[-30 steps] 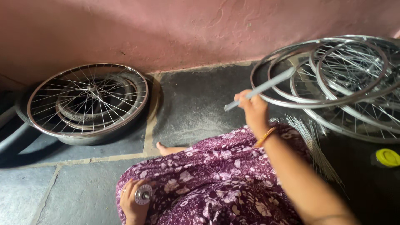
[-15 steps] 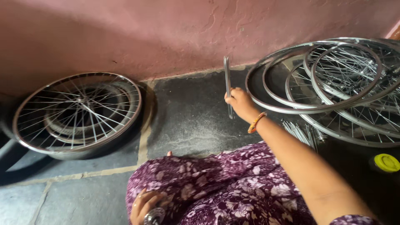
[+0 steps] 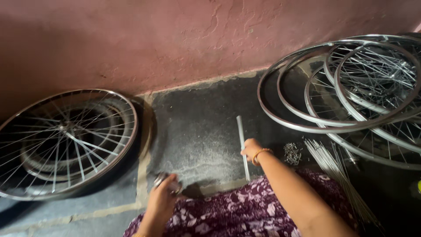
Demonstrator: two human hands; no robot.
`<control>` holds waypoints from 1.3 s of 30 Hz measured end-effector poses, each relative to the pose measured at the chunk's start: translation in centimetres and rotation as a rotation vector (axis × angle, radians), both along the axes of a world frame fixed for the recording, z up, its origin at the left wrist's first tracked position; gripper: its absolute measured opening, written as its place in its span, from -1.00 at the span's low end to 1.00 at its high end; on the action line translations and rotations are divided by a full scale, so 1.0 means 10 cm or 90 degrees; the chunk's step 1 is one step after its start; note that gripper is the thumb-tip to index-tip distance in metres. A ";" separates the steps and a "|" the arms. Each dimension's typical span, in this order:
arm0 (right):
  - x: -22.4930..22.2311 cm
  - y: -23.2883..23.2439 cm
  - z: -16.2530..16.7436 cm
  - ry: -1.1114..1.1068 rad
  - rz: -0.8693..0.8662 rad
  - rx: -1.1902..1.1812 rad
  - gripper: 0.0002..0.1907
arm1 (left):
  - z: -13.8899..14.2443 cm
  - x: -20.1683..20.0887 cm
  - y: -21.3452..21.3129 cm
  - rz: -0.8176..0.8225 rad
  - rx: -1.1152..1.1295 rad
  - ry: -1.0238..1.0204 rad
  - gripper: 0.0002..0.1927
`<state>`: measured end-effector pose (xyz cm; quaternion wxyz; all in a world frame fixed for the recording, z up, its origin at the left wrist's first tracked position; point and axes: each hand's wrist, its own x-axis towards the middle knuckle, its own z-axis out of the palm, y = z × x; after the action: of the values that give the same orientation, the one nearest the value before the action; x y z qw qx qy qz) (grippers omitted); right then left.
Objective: The person sits on the floor and assembles a bicycle wheel by inserting spokes into the hub and then attaching them to the rim. They handle the hub, spokes, and rim, threading the spokes through the hub flanges and then securing them into the rim holes.
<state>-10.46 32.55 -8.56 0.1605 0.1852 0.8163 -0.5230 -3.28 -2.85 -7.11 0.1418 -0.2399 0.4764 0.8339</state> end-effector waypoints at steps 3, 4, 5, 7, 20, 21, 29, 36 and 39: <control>-0.02 -0.05 -0.05 0.002 0.031 0.025 -0.86 | -0.14 -0.45 0.56 -0.040 0.131 0.130 -0.75; -0.04 -0.05 -0.06 -0.008 0.047 0.061 -0.86 | -0.20 -0.52 0.69 -0.051 0.175 0.201 -0.75; -0.05 -0.05 -0.08 -0.018 0.062 0.098 -0.87 | -0.29 -0.55 0.78 -0.061 0.049 0.207 -0.73; -0.11 -0.04 -0.12 -0.049 0.077 0.144 -0.87 | -0.48 -0.57 0.88 -0.079 -0.203 0.215 -0.64; -0.29 0.14 -0.42 -0.137 0.063 0.397 -0.57 | -0.91 -0.68 0.87 -0.051 -0.294 0.250 -0.55; -0.28 0.14 -0.41 -0.130 0.059 0.392 -0.55 | -0.93 -0.69 0.88 -0.049 -0.355 0.265 -0.52; -0.08 -0.19 -0.30 -0.093 0.104 0.432 -0.56 | -1.00 -0.71 0.84 0.007 -0.548 0.307 -0.42; -0.03 -0.22 -0.35 -0.068 0.124 0.486 -0.80 | -1.03 -0.77 0.86 0.035 -0.416 0.296 -0.42; -0.05 -0.20 -0.33 -0.152 0.099 0.467 -0.75 | -1.03 -0.77 0.87 0.045 -0.309 0.321 -0.45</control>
<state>-10.96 30.59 -11.86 0.2165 0.2276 0.9363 -0.1574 -11.02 5.84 -17.39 -0.0702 -0.0690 0.6721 0.7339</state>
